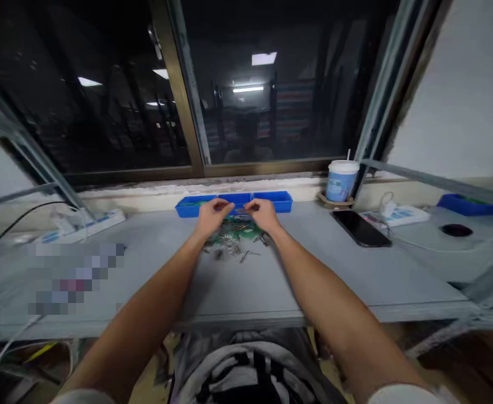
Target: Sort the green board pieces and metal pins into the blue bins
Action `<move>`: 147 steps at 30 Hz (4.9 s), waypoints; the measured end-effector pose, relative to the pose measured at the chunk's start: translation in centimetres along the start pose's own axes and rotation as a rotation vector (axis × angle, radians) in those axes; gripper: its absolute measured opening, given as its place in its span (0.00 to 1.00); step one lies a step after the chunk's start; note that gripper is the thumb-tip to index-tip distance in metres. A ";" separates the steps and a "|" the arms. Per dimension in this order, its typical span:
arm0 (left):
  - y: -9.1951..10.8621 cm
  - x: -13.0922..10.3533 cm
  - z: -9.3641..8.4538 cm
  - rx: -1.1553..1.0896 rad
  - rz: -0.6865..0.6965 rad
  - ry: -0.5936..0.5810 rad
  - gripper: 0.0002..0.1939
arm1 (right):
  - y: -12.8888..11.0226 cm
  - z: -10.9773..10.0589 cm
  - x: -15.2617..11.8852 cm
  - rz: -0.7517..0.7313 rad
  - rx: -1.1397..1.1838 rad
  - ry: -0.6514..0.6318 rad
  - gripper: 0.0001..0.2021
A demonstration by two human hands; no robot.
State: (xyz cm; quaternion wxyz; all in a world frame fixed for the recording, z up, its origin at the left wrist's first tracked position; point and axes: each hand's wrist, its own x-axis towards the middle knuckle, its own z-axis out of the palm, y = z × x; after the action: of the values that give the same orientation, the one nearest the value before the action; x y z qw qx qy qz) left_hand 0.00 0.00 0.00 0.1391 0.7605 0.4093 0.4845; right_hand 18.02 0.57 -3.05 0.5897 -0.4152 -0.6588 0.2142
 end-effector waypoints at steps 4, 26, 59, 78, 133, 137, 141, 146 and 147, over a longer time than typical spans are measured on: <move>-0.1 -0.6 -0.8 0.032 0.209 -0.160 0.23 | -0.9 0.3 -0.5 -0.134 -0.157 0.025 0.07; -0.7 -0.1 -0.3 -0.367 -0.494 -0.046 0.18 | -0.9 1.5 -0.7 0.086 0.041 0.061 0.07; -2.3 -1.4 -1.1 0.393 -0.205 -0.189 0.13 | 2.9 -2.3 -0.5 0.206 -0.598 -0.145 0.19; -1.5 -1.4 -0.5 0.169 -0.124 -0.158 0.13 | -0.1 -1.0 -0.5 -0.040 -0.351 -0.012 0.11; -6.6 1.4 -2.7 -0.243 -0.450 0.187 0.24 | 0.5 1.0 -0.9 0.067 -0.495 -0.097 0.12; -6.6 1.3 -3.0 -0.379 -0.537 0.209 0.34 | 0.3 1.1 -0.9 0.081 -0.531 -0.152 0.13; -6.2 1.0 -3.2 -0.580 -0.570 0.206 0.48 | 0.2 1.0 -0.9 0.070 -0.545 -0.183 0.13; -6.1 1.0 -3.4 -0.600 -0.547 0.234 0.47 | 0.8 0.7 -0.7 0.093 -0.566 -0.162 0.12; -6.2 1.0 -3.4 -0.567 -0.542 0.234 0.46 | 0.9 0.6 -0.7 0.101 -0.568 -0.161 0.12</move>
State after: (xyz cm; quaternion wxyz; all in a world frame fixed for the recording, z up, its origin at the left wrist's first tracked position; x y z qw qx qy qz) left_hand -5.72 4.01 -1.48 0.4182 0.4963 0.4585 0.6071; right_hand 17.68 0.68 -4.32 0.3843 -0.5776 -0.7154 0.0828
